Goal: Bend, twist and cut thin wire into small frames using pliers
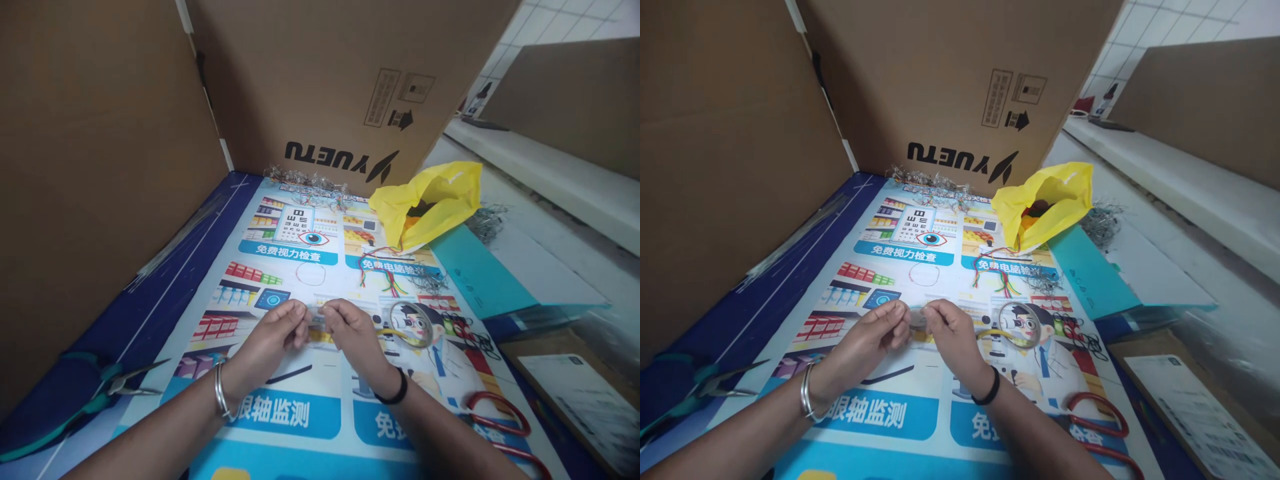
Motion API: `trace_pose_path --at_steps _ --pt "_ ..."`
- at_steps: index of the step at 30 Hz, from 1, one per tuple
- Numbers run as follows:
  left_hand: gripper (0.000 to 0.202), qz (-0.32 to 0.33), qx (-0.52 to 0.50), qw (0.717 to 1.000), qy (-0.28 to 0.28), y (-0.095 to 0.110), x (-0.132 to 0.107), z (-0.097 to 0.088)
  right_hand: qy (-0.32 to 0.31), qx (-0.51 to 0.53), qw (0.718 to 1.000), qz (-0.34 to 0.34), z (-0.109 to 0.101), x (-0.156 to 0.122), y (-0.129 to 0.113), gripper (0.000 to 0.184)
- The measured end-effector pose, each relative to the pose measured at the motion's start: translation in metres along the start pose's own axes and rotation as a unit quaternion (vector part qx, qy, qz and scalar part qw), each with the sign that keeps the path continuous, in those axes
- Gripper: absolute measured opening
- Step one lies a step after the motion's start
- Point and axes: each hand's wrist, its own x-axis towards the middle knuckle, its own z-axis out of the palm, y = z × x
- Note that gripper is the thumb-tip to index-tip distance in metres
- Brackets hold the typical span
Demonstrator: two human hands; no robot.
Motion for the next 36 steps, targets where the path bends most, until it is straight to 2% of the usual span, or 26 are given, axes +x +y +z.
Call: trace_pose_path --at_steps 5,15,19,24,32,36 --pt "0.029 0.005 -0.018 1.0 -0.008 0.0026 -0.0001 0.0013 0.016 0.067 0.997 0.043 0.0012 0.0016 0.002 0.025" --pt "0.03 0.021 0.007 0.999 0.028 0.0033 0.0019 -0.0009 -0.021 0.042 0.999 0.025 -0.0018 0.003 -0.0003 0.023" --pt "0.03 0.008 0.01 1.0 0.009 0.0056 0.0019 0.0 -0.04 0.025 0.999 0.006 -0.0012 0.0028 -0.0002 0.023" --pt "0.027 0.0 -0.002 1.0 -0.004 0.0051 0.0018 -0.0018 -0.032 0.019 0.999 0.009 -0.0021 0.0012 -0.0041 0.026" --pt "0.023 0.018 -0.066 0.998 -0.016 -0.0006 -0.0012 0.0017 0.022 0.129 0.989 0.071 -0.0011 0.0049 0.0005 0.027" --pt "0.023 0.02 -0.051 0.998 0.006 -0.0007 -0.001 0.0015 0.007 0.139 0.987 0.08 -0.001 0.0053 0.0006 0.028"
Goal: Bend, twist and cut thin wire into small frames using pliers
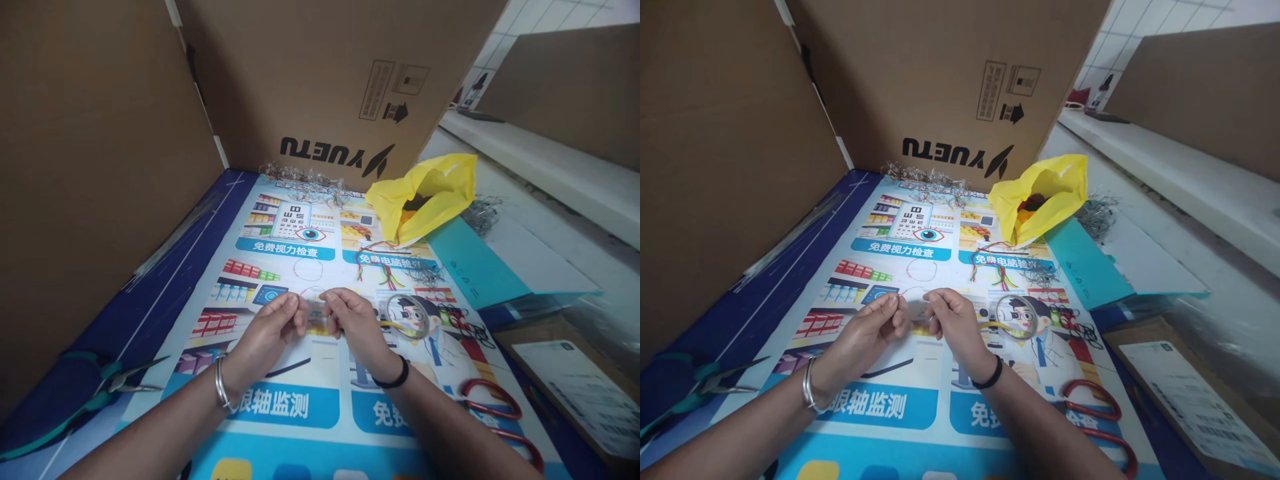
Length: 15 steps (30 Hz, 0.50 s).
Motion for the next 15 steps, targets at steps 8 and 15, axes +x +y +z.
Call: trace_pose_path --at_steps 8,15 --pt "0.025 -0.001 0.039 0.999 0.006 0.0009 0.0008 -0.0005 -0.016 -0.093 0.994 -0.06 -0.0001 -0.0051 -0.0057 0.024" --pt "0.025 0.008 0.008 1.0 0.007 -0.0017 -0.0008 0.0011 -0.012 -0.039 0.999 -0.021 0.0018 -0.0047 -0.0006 0.025"
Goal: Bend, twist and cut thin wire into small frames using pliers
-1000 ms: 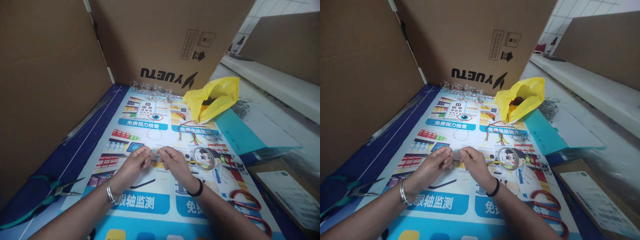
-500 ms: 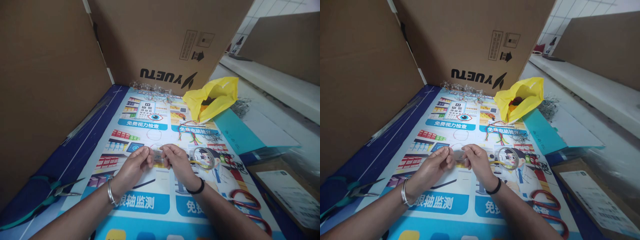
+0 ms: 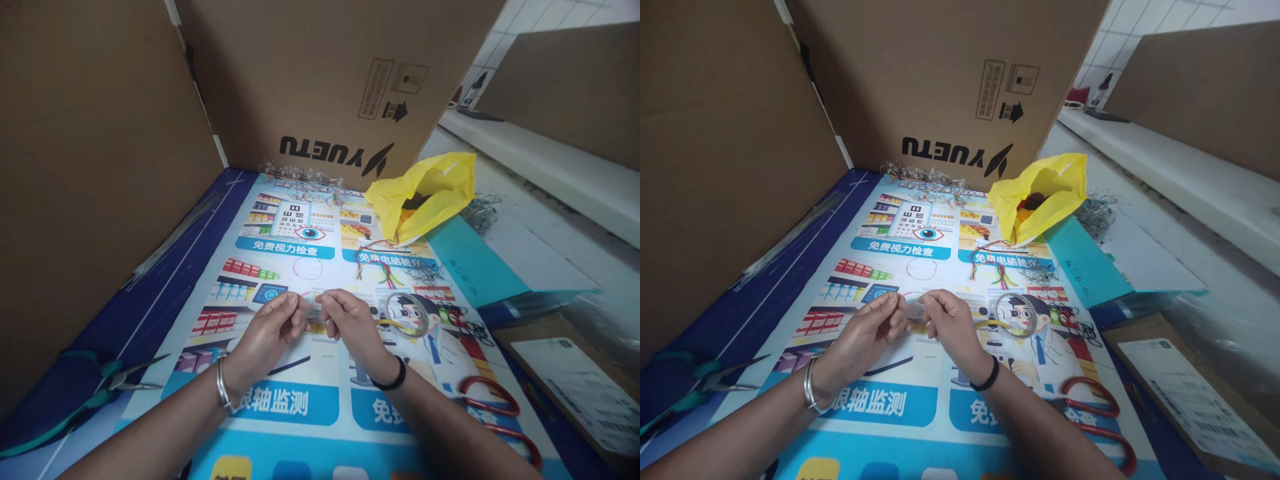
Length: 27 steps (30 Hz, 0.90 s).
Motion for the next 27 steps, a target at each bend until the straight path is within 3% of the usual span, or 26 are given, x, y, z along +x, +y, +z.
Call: trace_pose_path --at_steps 5,13,24,27 --pt "0.025 0.0 -0.02 1.0 0.003 0.0013 -0.0008 0.003 0.004 0.069 0.997 0.015 0.0023 -0.0002 0.0033 0.027" --pt "0.025 -0.011 0.01 1.0 0.02 0.002 0.0006 0.0018 0.0 -0.004 1.0 -0.02 -0.0004 0.0003 -0.0007 0.025" --pt "0.025 0.003 -0.018 1.0 -0.011 0.0018 -0.0022 0.0046 -0.01 0.085 0.996 0.024 0.0031 -0.001 0.0051 0.028" --pt "0.027 0.002 -0.006 1.0 -0.003 0.0017 -0.0013 0.0036 -0.032 0.063 0.997 0.017 0.0025 -0.0006 0.001 0.027"
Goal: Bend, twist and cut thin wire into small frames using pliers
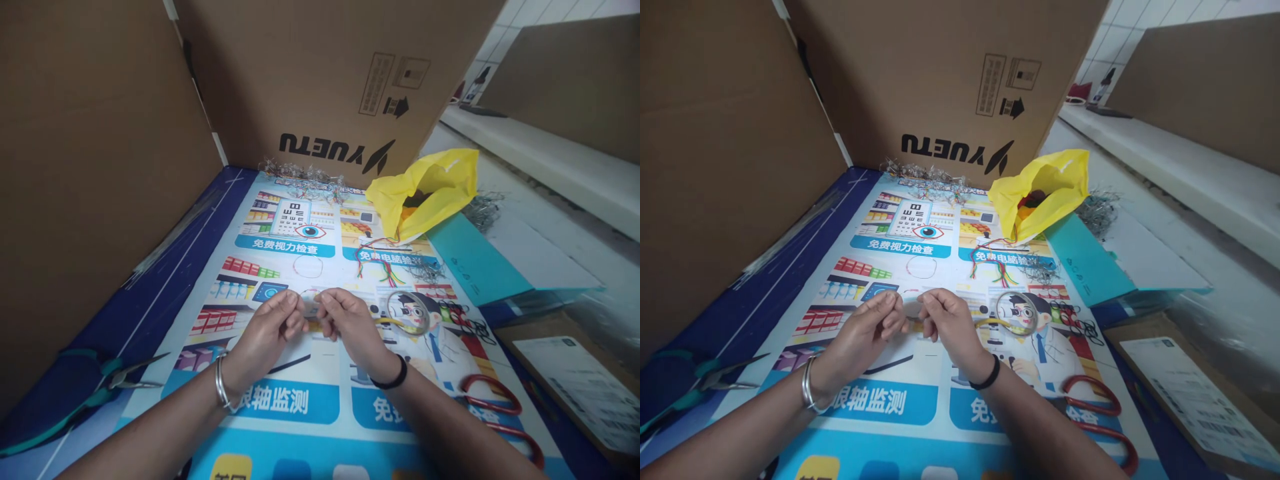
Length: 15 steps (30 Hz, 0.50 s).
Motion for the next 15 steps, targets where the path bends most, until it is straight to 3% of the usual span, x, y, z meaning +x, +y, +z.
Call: trace_pose_path --at_steps 6,15 --pt "0.028 -0.02 0.035 0.999 0.002 -0.0003 0.0014 -0.0018 0.001 -0.125 0.991 -0.046 -0.0021 -0.001 -0.0105 0.028" --pt "0.028 -0.01 0.005 1.0 -0.021 -0.0004 -0.0002 -0.0012 0.016 0.0 1.0 0.011 -0.0023 0.0019 -0.0051 0.03"
